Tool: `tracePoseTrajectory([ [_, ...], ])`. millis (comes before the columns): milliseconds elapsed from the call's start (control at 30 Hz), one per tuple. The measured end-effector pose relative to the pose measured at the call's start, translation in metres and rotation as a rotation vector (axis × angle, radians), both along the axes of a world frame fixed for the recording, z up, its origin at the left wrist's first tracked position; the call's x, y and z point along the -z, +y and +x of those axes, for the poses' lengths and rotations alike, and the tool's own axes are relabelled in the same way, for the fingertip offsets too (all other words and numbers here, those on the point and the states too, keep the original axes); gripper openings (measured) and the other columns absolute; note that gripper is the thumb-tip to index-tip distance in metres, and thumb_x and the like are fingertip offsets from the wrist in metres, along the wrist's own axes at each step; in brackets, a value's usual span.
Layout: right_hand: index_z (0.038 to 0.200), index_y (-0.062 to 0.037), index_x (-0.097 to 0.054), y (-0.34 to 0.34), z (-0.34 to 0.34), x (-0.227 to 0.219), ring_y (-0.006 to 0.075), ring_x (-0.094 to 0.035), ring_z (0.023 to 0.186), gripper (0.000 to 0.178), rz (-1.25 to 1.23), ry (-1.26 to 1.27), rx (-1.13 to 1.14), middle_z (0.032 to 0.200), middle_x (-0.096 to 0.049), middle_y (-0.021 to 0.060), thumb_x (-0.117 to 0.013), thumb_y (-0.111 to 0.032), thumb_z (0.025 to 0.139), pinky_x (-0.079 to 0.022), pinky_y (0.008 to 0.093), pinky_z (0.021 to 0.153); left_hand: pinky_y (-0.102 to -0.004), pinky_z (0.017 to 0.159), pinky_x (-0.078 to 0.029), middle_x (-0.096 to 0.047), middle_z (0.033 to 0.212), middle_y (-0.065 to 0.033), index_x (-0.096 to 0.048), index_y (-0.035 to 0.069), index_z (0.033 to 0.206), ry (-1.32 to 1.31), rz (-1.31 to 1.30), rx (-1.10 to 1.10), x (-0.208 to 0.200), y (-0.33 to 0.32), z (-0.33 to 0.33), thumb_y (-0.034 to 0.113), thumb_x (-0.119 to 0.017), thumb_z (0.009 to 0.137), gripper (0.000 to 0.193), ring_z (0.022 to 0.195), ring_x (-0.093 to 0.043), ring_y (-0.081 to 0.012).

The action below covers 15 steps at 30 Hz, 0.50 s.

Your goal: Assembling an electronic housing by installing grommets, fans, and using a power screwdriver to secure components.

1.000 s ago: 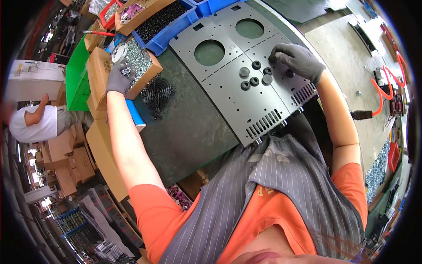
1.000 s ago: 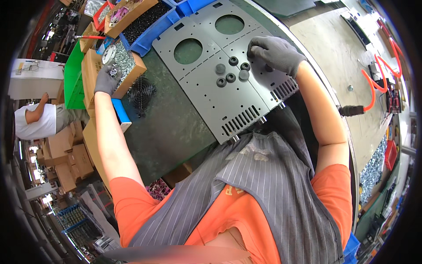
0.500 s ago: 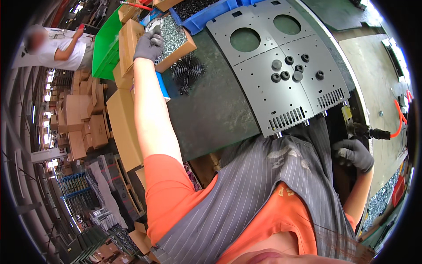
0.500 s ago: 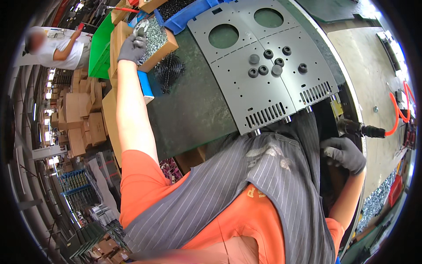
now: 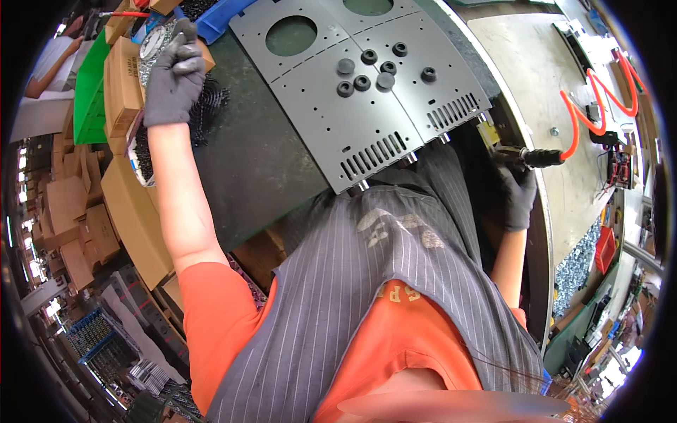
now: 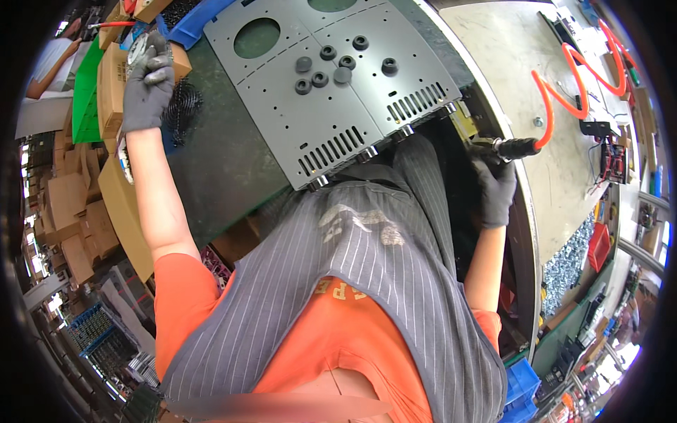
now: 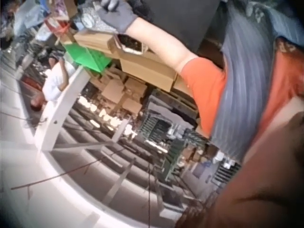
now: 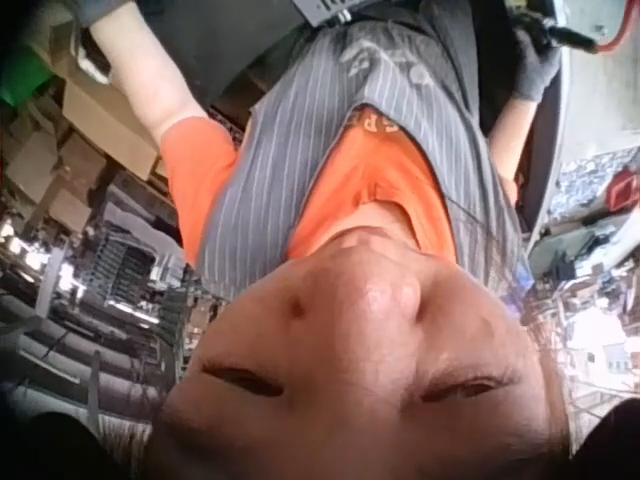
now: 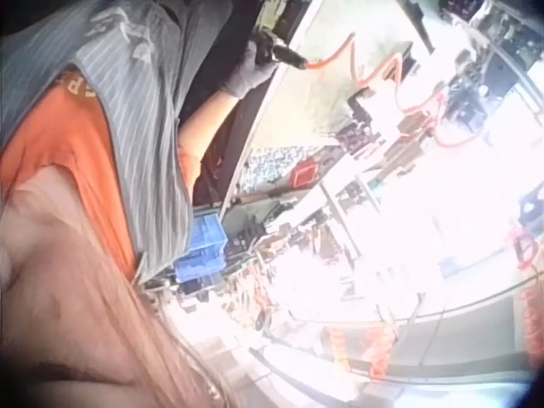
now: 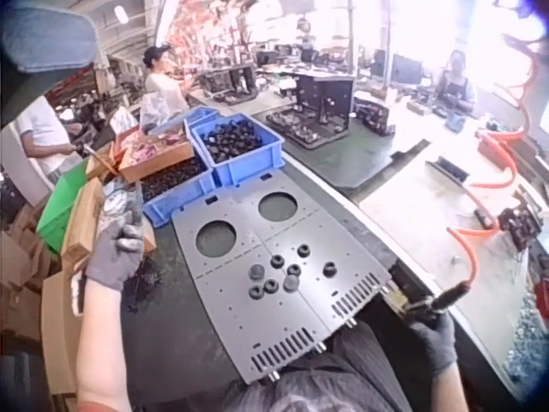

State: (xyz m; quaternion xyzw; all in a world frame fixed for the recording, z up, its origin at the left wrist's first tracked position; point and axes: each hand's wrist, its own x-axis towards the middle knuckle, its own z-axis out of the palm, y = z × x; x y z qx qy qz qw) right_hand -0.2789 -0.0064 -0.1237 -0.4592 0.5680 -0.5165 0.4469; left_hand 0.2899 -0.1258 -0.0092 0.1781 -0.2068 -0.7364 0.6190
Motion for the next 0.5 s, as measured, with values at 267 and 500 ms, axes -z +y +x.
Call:
tracePoseTrajectory([
  [267, 0.108, 0.0051, -0.058, -0.003, -0.022, -0.023, 0.0187, -0.062, 0.093, 0.033, -0.029, 0.291, 0.06, 0.101, -0.066, 0.0124, -0.066, 0.009, 0.076, -0.049, 0.0322, 0.087, -0.0166, 0.039, -0.035, -0.049, 0.075, -0.0007, -0.056, 0.004, 0.111, -0.042, 0.176, 0.087, 0.032, 0.069, -0.104, 0.024, -0.05, 0.095, 0.026, 0.058, -0.041, -0.0072],
  [500, 0.129, -0.002, -0.04, -0.044, 0.026, -0.147, 0.0355, -0.053, 0.111, 0.066, -0.651, -0.423, -0.303, 0.124, -0.049, 0.022, -0.069, -0.02, 0.072, -0.051, 0.0412, 0.083, -0.018, 0.047, -0.041, -0.057, 0.089, -0.0072, -0.052, 0.001, 0.115, 0.218, 0.252, 0.198, 0.052, 0.098, -0.172, 0.015, -0.051, 0.094, 0.026, 0.067, -0.048, -0.0107],
])
